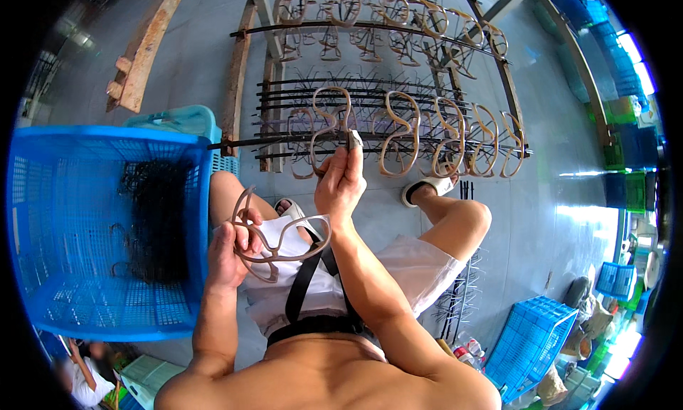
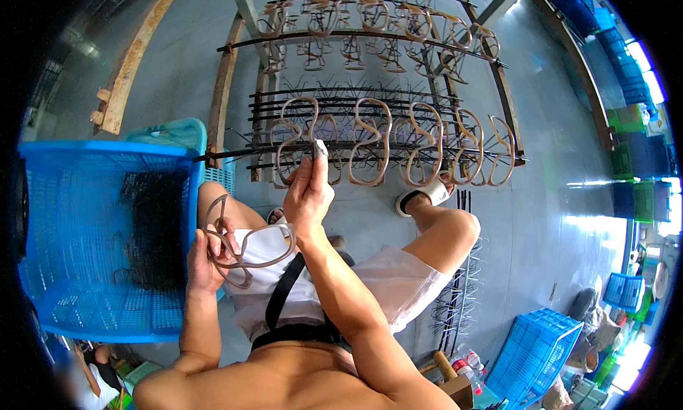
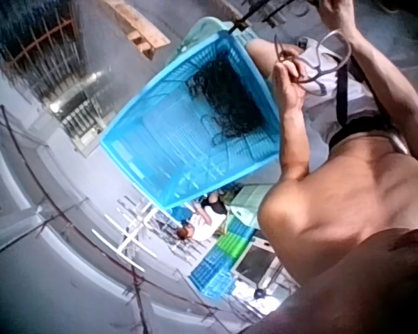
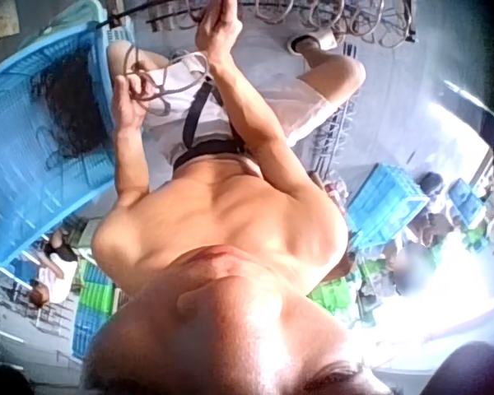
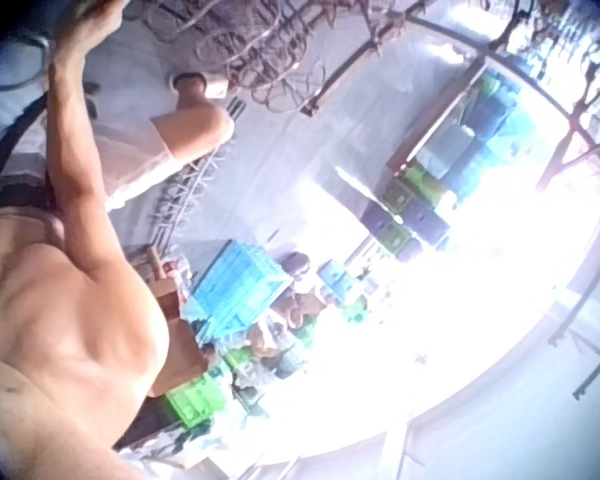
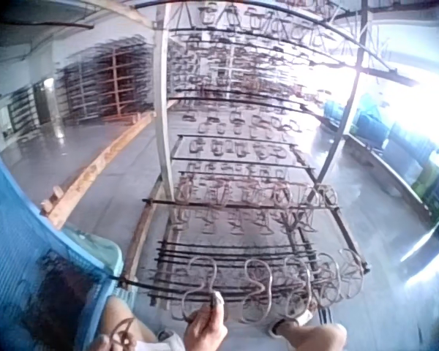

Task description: The person repeatedly picks small metal hooks from a blue basket and attaches them to a multi-tiered metal rack. The person handles the hooks one at a time and places them onto horizontal bars of the rack.

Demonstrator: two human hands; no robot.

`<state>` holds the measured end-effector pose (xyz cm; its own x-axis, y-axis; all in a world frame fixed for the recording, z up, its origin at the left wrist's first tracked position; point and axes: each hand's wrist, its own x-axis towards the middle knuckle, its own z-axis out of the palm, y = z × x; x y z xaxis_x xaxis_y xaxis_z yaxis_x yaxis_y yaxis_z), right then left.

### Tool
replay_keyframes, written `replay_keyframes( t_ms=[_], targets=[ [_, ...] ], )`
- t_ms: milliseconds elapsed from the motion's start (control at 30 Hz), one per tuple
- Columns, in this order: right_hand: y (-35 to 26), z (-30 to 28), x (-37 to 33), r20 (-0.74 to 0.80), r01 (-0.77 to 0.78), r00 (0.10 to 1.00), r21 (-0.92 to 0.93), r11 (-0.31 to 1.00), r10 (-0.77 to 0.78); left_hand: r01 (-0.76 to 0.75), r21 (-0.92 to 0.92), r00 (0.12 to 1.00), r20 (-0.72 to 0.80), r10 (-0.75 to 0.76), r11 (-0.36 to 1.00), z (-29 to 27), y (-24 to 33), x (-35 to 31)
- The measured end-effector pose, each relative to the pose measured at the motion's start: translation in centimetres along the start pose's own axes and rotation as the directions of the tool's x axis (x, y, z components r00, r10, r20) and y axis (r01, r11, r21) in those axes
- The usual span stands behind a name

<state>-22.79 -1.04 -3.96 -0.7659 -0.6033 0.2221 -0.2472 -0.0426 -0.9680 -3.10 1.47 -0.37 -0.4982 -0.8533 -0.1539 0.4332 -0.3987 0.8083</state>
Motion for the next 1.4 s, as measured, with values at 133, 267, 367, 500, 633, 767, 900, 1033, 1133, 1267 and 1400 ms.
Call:
replay_keyframes(
  t_ms=[133, 267, 367, 500, 633, 767, 900, 1033, 1133, 1267, 1400],
  targets=[
    [0.4, 0.2, -0.4, 0.034, 0.068, 0.997, -0.076, 0.995, -0.066, -0.03, -0.028, 1.0, 0.002, 0.03, 0.999, 0.1, 0.2, 0.0],
    [0.6, 0.2, -0.2, 0.023, 0.109, 0.994, -0.097, 0.989, -0.108, -0.032, -0.005, 0.999, -0.014, 0.032, 0.999, 0.2, 0.3, 0.0],
    [0.4, -0.3, 0.0, 0.037, 0.056, 0.998, -0.141, 0.988, -0.052, -0.046, -0.001, 0.999, 0.001, 0.046, 0.999, 0.2, 0.4, 0.1],
    [0.6, -1.0, 0.5, 0.044, 0.054, 0.998, -0.111, 0.992, -0.05, -0.081, 0.039, 0.997, 0.003, 0.081, 0.996, 0.9, 0.7, 0.3],
    [-0.9, -3.1, -0.2, 0.179, -0.129, 0.977, 0.081, 0.988, 0.113, -0.187, 0.127, 0.982, 0.021, 0.186, 0.974, 1.6, 1.4, 0.5],
    [-2.8, -6.8, -4.4, 0.315, -0.079, 0.946, 0.006, 0.997, 0.073, -0.25, 0.223, 0.953, -0.115, 0.28, 0.942, 2.5, 1.1, 0.1],
    [-6.7, -5.4, -8.9, 0.714, -0.342, 0.7, 0.334, 0.878, 0.001, -0.382, 0.773, 0.832, 0.049, 0.552, 0.506, 4.9, -0.3, 0.1],
    [-6.8, -2.8, -8.3, 0.537, -0.309, 0.839, 0.335, 0.89, 0.089, -0.415, 0.855, 0.792, 0.17, 0.586, 0.312, 3.6, 0.0, 0.0],
    [-6.4, -1.4, -5.2, 0.433, -0.306, 0.896, 0.437, 0.846, 0.101, -0.226, 0.918, 0.812, -0.007, 0.583, 0.326, 1.0, 0.9, -0.2],
    [-3.6, 1.5, -2.4, 0.242, 0.018, 0.97, -0.141, 0.99, 0.017, -0.209, 0.769, 0.801, -0.22, 0.557, 0.604, -0.4, 1.6, 1.2],
    [-0.2, 3.5, -2.7, 0.082, 0.098, 0.993, -0.181, 0.979, -0.085, -0.253, 0.649, 0.852, -0.202, 0.483, 0.718, 0.2, 1.6, 4.1]
  ],
)
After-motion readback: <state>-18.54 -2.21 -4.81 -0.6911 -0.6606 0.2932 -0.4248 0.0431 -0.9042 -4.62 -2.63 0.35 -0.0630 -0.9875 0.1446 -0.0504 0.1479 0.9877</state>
